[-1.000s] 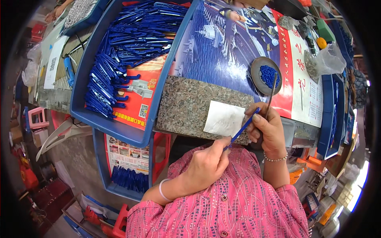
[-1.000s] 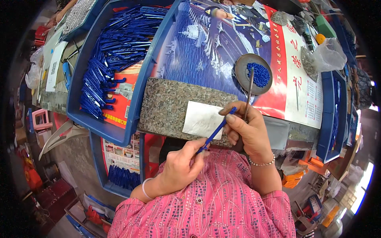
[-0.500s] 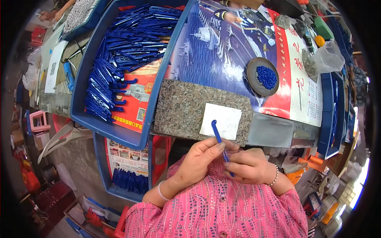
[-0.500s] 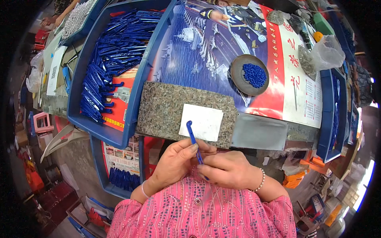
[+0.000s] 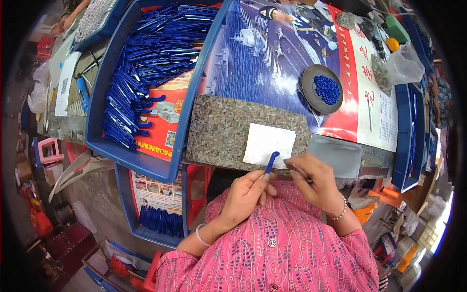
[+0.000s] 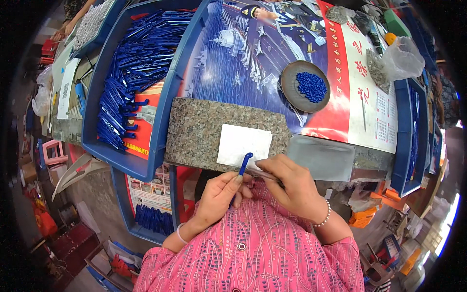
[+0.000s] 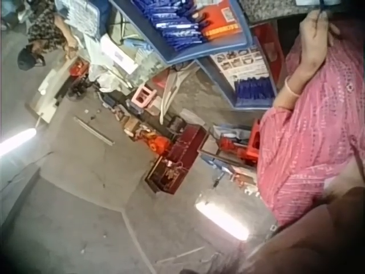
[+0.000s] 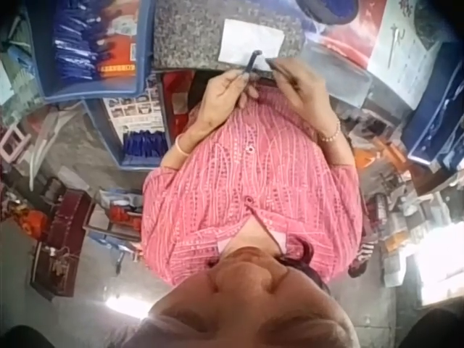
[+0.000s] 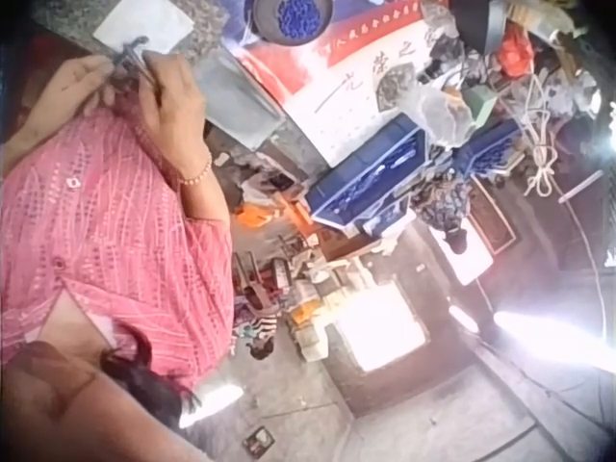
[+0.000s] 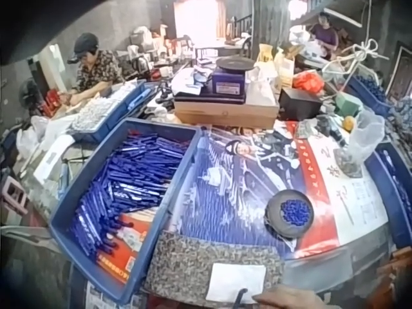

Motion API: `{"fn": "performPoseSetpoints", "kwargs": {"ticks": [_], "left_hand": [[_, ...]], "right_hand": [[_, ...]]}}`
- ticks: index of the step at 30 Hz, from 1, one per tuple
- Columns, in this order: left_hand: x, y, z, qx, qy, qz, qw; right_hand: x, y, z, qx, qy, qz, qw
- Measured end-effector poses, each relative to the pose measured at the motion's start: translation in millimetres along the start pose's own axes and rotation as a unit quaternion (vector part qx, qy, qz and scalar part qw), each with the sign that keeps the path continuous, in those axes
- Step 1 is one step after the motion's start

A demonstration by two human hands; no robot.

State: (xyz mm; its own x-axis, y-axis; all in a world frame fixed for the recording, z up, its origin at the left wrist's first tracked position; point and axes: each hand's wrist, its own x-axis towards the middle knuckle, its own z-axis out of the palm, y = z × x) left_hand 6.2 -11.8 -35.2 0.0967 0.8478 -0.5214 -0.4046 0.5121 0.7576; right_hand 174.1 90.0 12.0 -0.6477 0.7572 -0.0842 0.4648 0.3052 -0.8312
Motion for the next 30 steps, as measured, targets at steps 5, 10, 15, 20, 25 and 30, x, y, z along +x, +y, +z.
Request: {"fn": "performPoseSetpoints", "kwargs": {"ticks": [5,10,15,20,25,30], "left_hand": [[-1,-8,0,-0.027,0.019,-0.017,0.999],[-2,-11,-2,-0.089,0.032,-0.06,0.994],[-2,-16,-4,-0.107,0.025,-0.034,0.993],[-1,-11,-1,-0.074,0.043,-0.054,0.995],[0,-5,4,-0.054,0.07,-0.049,0.995],[0,-6,5,-0.033,0.088,-0.058,0.994]], "right_hand": [[5,10,8,-0.024,-0.034,-0.006,0.999],[8,2,12,-0.068,-0.06,-0.026,0.996],[9,-1,16,-0.108,-0.092,-0.03,0.989],[9,1,22,-0.155,-0.091,-0.056,0.982],[11,0,22,-0.229,-0.114,-0.088,0.963],[15,2,23,-0.236,-0.123,-0.112,0.957]]}}
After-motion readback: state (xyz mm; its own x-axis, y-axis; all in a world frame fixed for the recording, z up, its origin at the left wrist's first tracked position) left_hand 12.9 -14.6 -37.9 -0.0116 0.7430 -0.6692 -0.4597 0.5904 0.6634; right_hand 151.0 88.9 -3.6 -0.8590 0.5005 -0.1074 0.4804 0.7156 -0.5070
